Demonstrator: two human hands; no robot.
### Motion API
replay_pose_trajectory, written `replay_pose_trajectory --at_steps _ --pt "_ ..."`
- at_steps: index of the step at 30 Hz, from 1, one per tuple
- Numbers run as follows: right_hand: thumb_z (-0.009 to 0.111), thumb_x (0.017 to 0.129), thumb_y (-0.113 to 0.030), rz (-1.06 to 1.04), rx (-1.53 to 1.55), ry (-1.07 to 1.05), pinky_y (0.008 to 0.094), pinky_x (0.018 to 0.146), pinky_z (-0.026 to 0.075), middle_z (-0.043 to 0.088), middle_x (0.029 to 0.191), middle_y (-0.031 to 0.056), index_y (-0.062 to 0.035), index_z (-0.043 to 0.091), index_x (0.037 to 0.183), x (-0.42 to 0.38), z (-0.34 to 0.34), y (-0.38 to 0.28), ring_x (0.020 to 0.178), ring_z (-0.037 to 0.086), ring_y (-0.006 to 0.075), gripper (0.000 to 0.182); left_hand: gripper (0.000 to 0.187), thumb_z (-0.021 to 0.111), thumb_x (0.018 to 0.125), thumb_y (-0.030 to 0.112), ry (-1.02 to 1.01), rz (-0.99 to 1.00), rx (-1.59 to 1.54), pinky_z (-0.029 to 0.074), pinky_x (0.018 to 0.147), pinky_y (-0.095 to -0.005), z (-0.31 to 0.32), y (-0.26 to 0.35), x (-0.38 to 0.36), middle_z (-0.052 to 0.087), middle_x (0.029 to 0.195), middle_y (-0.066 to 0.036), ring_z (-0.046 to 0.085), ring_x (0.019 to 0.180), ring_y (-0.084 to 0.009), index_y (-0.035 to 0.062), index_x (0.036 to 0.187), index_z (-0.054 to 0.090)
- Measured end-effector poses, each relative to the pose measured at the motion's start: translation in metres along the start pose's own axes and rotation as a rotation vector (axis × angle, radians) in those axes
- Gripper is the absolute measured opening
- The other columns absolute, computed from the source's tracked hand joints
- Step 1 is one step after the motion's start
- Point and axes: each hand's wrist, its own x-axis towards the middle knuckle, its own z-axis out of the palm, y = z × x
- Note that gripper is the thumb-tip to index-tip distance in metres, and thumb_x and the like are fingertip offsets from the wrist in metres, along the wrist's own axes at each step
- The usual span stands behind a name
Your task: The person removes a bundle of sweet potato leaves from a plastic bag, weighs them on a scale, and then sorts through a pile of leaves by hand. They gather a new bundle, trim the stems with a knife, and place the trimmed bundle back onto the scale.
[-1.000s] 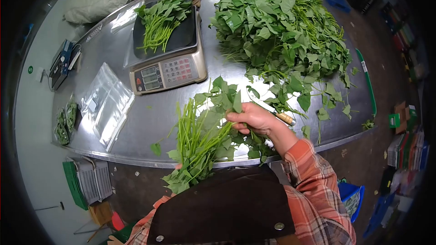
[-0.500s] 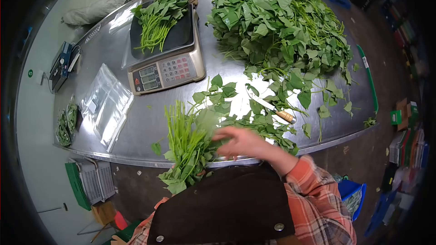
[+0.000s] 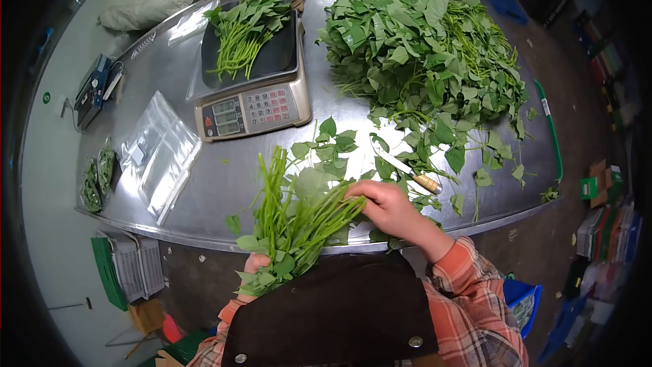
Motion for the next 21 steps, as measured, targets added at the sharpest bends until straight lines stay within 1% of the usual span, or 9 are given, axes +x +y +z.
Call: replay_pose_trajectory --at_steps 3,4,6,9,12,13,16,17,21 --pt "0.050 0.089 -0.003 -0.062 -0.384 0.167 0.0279 0.074 0.050 0.065 0.087 0.0079 0.0000 0.062 0.093 0.001 -0.025 0.007 0.079 0.063 0.0169 0.013 0.068 0.064 0.066 -0.002 0.007 0.011 -0.002 0.041 0.096 -0.0340 -0.001 0.002 -0.002 0.055 0.122 -0.012 0.052 0.112 -0.0205 -0.0011 0.130 0.043" --pt "0.050 0.090 -0.006 0.245 -0.121 0.227 0.0280 0.073 0.050 0.066 0.086 0.0077 -0.0014 0.063 0.094 0.004 -0.039 0.006 0.079 0.063 0.0159 0.014 0.068 0.064 0.066 -0.002 0.005 0.012 -0.001 0.041 0.096 -0.0340 -0.002 0.003 -0.002 0.055 0.122 -0.012 0.052 0.112 -0.0205 -0.0011 0.130 0.043" --pt "0.053 0.090 -0.011 0.334 0.086 0.068 0.0287 0.072 0.050 0.066 0.084 0.0077 -0.0019 0.064 0.093 0.006 -0.060 -0.002 0.078 0.064 0.0156 0.015 0.068 0.064 0.066 -0.002 0.007 0.023 0.000 0.041 0.096 -0.0340 -0.003 0.005 -0.001 0.055 0.121 -0.012 0.052 0.112 -0.0205 -0.0011 0.130 0.043" --pt "0.061 0.086 -0.020 0.194 -0.158 -0.322 0.0310 0.067 0.049 0.066 0.082 0.0112 -0.0011 0.065 0.087 0.008 -0.049 -0.025 0.074 0.064 0.0210 0.019 0.068 0.064 0.066 -0.003 0.013 0.032 0.000 0.041 0.096 -0.0339 -0.004 0.008 -0.002 0.055 0.121 -0.012 0.052 0.112 -0.0205 -0.0011 0.130 0.043" --pt "0.063 0.084 -0.022 0.254 -0.285 -0.401 0.0342 0.063 0.048 0.064 0.078 0.0132 -0.0008 0.064 0.085 0.011 -0.041 -0.027 0.068 0.061 0.0259 0.021 0.068 0.064 0.066 -0.003 0.014 0.038 0.009 0.041 0.096 -0.0339 -0.004 0.011 -0.002 0.055 0.121 -0.012 0.052 0.112 -0.0206 -0.0012 0.130 0.043" --pt "0.066 0.081 -0.021 0.276 -0.290 -0.321 0.0358 0.063 0.046 0.062 0.077 0.0125 -0.0014 0.064 0.083 0.011 -0.039 -0.030 0.072 0.059 0.0280 0.020 0.068 0.064 0.066 -0.003 0.016 0.044 0.007 0.041 0.096 -0.0339 -0.004 0.011 -0.003 0.055 0.121 -0.012 0.052 0.112 -0.0206 -0.0012 0.130 0.043" --pt "0.067 0.078 -0.017 -0.013 -0.416 -0.172 0.0352 0.068 0.046 0.061 0.082 0.0108 -0.0026 0.063 0.085 0.011 -0.028 -0.025 0.080 0.057 0.0278 0.016 0.068 0.063 0.066 -0.003 0.023 0.051 0.002 0.041 0.096 -0.0339 -0.005 0.012 -0.006 0.055 0.121 -0.012 0.053 0.112 -0.0206 -0.0012 0.130 0.043" --pt "0.068 0.076 -0.012 0.012 -0.260 -0.224 0.0354 0.072 0.045 0.059 0.086 0.0099 -0.0032 0.061 0.090 0.009 -0.023 -0.026 0.085 0.055 0.0281 0.018 0.068 0.063 0.066 -0.003 0.023 0.054 0.005 0.041 0.095 -0.0339 -0.005 0.012 -0.006 0.055 0.121 -0.012 0.053 0.112 -0.0206 -0.0012 0.130 0.043" --pt "0.062 0.082 -0.013 0.022 -0.179 -0.373 0.0361 0.079 0.046 0.059 0.087 0.0117 -0.0038 0.059 0.094 0.009 -0.022 -0.014 0.088 0.058 0.0279 0.016 0.068 0.063 0.066 -0.003 0.025 0.052 0.001 0.041 0.095 -0.0338 -0.003 0.011 -0.006 0.055 0.121 -0.012 0.053 0.111 -0.0206 -0.0012 0.130 0.043"
